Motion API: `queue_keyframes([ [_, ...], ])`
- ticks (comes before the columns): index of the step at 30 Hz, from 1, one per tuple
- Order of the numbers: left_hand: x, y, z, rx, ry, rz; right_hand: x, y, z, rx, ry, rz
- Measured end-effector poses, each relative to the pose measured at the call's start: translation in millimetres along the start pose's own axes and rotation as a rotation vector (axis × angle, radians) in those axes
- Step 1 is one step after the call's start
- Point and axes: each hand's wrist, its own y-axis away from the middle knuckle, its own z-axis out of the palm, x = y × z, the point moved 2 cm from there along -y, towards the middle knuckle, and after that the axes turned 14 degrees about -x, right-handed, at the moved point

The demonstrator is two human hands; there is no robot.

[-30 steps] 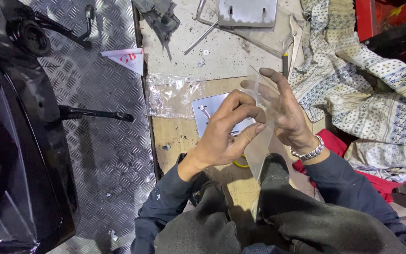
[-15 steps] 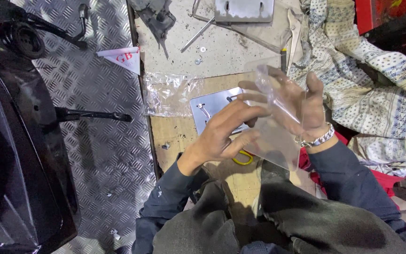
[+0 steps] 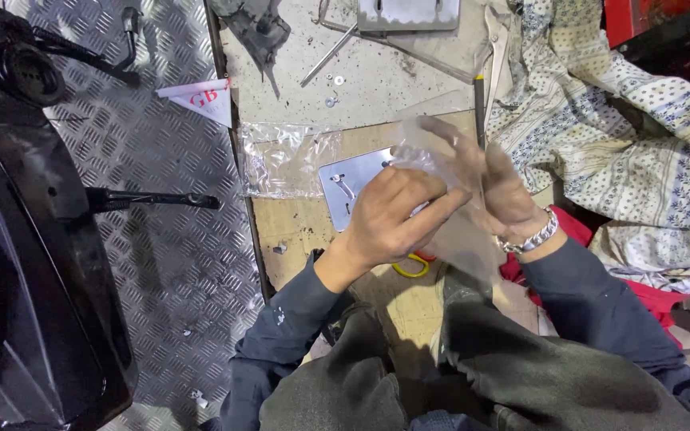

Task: Preparing a motorcycle license plate by peeling off protective film, fitting it into a metal frame, and trimming the excess material with scissors.

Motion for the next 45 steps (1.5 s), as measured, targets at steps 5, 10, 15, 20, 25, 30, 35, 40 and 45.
queue_keyframes([
  [5,-2.0,7.1,0.1,0.018,0.002,0.018,3.8,2.9,1.4,-0.066,0.006,-0.039],
  [10,-16.0,35.4,1.2,-0.04,0.102,0.027,-15.7,1.3,1.4,-0.622,0.486,-0.601],
  [15,-30.4,27.1,-17.9,-0.236,0.273,0.042,-41.1,9.0,18.3,-0.441,-0.571,-0.001],
  [20,-46.1,22.0,-37.3,-0.383,0.418,-0.054,-39.2,19.7,2.8,-0.402,-0.312,0.027],
  [25,-50.4,24.9,-47.4,-0.479,0.504,-0.114,-47.8,21.8,6.1,-0.483,-0.582,0.009],
  [30,-26.6,21.1,-30.3,-0.452,0.709,-0.282,-48.2,18.6,10.7,-0.67,-0.021,0.014],
  [35,-17.4,-9.7,-27.4,-0.312,0.426,-0.704,-33.2,15.8,20.1,-0.485,0.271,-0.128],
  [40,-26.5,-7.3,-16.9,-0.331,0.208,-0.695,-19.6,22.1,8.3,-0.432,0.258,-0.139],
  [45,-27.5,-1.3,-10.7,-0.296,0.072,-0.705,-23.0,18.6,16.7,-0.457,0.259,-0.109],
])
